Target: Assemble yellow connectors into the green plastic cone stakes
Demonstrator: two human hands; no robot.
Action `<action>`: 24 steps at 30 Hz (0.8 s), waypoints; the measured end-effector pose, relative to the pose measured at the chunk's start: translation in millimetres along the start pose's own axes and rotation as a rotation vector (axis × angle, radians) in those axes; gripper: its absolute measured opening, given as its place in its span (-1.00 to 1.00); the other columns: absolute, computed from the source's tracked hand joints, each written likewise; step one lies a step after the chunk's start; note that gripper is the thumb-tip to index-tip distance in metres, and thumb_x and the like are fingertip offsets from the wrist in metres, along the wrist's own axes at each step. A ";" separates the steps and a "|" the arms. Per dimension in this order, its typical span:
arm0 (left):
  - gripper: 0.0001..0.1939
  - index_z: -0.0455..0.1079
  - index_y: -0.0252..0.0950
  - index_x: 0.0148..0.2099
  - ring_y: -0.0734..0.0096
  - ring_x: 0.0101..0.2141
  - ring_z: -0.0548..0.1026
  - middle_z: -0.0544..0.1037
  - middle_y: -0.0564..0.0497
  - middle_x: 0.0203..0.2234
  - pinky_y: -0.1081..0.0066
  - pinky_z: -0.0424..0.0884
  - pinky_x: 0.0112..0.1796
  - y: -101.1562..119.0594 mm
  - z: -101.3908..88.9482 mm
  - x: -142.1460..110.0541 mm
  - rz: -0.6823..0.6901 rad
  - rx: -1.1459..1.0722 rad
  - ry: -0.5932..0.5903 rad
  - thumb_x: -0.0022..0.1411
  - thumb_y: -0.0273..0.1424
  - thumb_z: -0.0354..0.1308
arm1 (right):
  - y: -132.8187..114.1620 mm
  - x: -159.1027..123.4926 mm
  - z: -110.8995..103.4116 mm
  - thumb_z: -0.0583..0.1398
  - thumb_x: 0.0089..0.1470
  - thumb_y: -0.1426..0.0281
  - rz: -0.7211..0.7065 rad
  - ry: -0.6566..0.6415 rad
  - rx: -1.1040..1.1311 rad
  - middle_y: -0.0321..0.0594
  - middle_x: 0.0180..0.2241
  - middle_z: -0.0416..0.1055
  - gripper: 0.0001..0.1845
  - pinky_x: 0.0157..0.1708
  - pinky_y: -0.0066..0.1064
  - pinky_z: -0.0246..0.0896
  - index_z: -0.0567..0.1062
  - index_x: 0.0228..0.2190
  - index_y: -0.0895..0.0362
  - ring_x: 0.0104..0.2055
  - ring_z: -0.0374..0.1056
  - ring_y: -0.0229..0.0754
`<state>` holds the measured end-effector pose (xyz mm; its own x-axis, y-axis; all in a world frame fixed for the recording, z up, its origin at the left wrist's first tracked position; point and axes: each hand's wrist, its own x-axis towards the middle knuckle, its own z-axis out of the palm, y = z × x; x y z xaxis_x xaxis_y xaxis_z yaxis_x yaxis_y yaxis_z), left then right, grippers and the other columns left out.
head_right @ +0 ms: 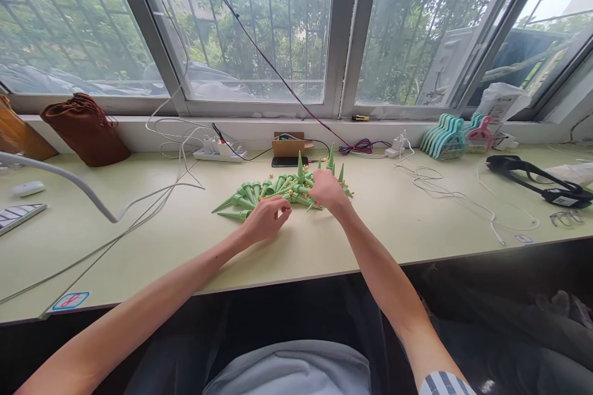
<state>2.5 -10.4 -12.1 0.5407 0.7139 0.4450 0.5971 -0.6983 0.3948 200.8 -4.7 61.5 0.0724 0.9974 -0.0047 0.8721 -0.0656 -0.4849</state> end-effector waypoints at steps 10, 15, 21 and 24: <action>-0.84 0.41 -0.29 -0.33 0.45 -0.48 0.40 0.50 -0.01 -0.38 0.42 0.28 -0.37 -3.1 2.8 0.8 -0.005 -0.015 0.023 0.29 -0.47 0.05 | -20.2 6.4 28.6 0.21 0.02 0.55 -0.104 0.054 -0.170 -0.04 -0.32 0.46 -0.91 -0.50 -0.48 0.17 0.46 -0.35 0.19 -0.34 0.48 -0.08; -0.83 0.41 -0.28 -0.35 0.44 -0.49 0.39 0.49 -0.01 -0.40 0.41 0.28 -0.38 -2.2 2.3 0.5 0.006 -0.025 0.026 0.28 -0.47 0.04 | -14.3 8.2 33.2 0.19 0.10 0.47 -0.140 0.078 -0.184 -0.02 -0.28 0.48 -0.92 -0.49 -0.47 0.14 0.46 -0.31 0.20 -0.33 0.46 -0.12; -0.82 0.43 -0.29 -0.35 0.42 -0.47 0.40 0.51 -0.02 -0.39 0.40 0.30 -0.37 0.2 0.4 0.0 0.009 -0.041 -0.012 0.28 -0.44 0.04 | 6.4 12.1 6.4 0.19 0.14 0.41 -0.137 0.064 -0.075 -0.09 -0.39 0.51 -0.88 -0.48 -0.49 0.18 0.50 -0.34 0.22 -0.46 0.43 -0.21; -0.82 0.45 -0.30 -0.32 0.43 -0.47 0.41 0.52 -0.02 -0.38 0.40 0.30 -0.37 1.4 0.5 -0.9 0.029 -0.058 -0.052 0.30 -0.41 0.04 | 30.0 19.0 -11.6 0.19 0.07 0.53 -0.090 0.046 -0.074 -0.16 -0.49 0.50 -0.87 -0.45 -0.50 0.20 0.54 -0.31 0.22 -0.49 0.42 -0.25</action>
<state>3.1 -12.1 -12.4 0.5881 0.6941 0.4152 0.5461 -0.7194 0.4292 233.9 11.9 57.0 0.0131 0.9969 0.0771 0.9095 0.0201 -0.4153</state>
